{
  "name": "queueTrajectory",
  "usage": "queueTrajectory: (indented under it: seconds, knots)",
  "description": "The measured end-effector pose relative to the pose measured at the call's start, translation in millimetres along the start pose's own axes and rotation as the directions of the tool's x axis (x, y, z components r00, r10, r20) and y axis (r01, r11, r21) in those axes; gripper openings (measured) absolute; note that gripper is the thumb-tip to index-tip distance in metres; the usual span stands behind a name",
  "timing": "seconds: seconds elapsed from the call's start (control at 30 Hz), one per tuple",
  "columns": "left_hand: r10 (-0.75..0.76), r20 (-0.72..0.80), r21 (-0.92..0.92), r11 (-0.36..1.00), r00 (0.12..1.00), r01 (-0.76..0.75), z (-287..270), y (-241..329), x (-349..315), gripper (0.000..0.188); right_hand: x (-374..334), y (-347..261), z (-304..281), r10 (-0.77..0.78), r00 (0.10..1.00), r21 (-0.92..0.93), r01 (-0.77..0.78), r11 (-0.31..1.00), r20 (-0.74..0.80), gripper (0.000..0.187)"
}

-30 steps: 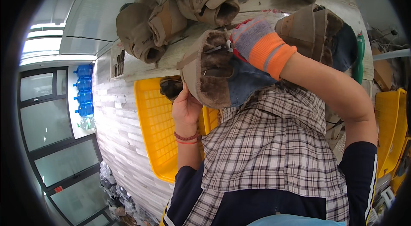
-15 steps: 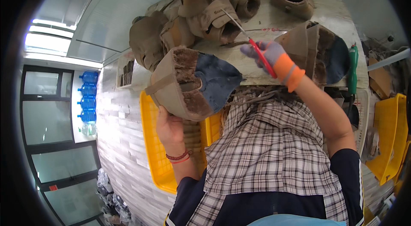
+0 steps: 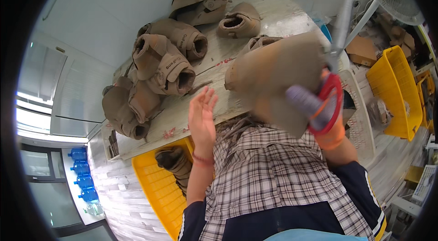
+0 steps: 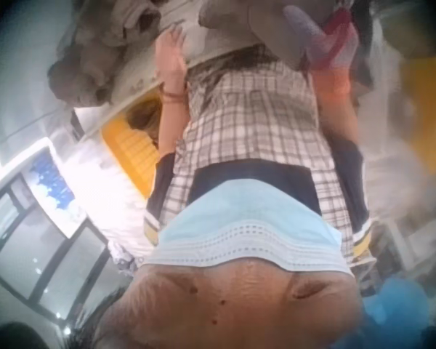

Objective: The person retrieves beige shoe uppers from a white basket and places them on a worktable. Using a green rotary tool, they trim the inner lining of each upper, then switch to red-handled scissors to cut away excess material. The trimmed uppers are set aside on the table.

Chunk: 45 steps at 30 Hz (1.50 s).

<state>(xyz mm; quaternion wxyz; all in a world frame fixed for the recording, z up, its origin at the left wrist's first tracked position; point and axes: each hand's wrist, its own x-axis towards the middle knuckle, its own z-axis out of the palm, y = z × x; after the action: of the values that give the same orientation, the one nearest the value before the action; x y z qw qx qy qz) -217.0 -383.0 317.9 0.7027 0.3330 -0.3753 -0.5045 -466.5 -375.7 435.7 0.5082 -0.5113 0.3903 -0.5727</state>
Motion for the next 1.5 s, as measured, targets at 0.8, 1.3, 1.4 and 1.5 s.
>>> queueTrajectory:
  seconds: [0.8,1.3,1.4,1.5]
  knots:
    - [-0.434,0.129,-0.122,0.885,0.892,0.449,-23.1,-62.0,53.7,0.043,90.4,185.7,2.1,0.142,0.98,0.309,-0.181,0.934,0.143,0.048]
    - [0.627,0.009,0.981,0.145,0.779,-0.129,-64.6,-5.7,45.6,0.025,70.7,155.2,-50.1,-0.009,0.97,-0.154,-0.029,0.988,-0.242,0.021]
    - [0.678,0.28,0.94,-0.337,0.679,-0.051,-76.0,20.8,72.9,0.042,92.9,143.3,-47.6,-0.046,0.978,-0.106,0.024,0.994,-0.204,0.018]
    - [0.563,0.286,0.933,-0.348,0.775,-0.091,-96.6,41.3,85.2,0.051,103.0,129.7,-53.2,0.084,0.969,-0.103,-0.111,0.988,-0.234,0.018]
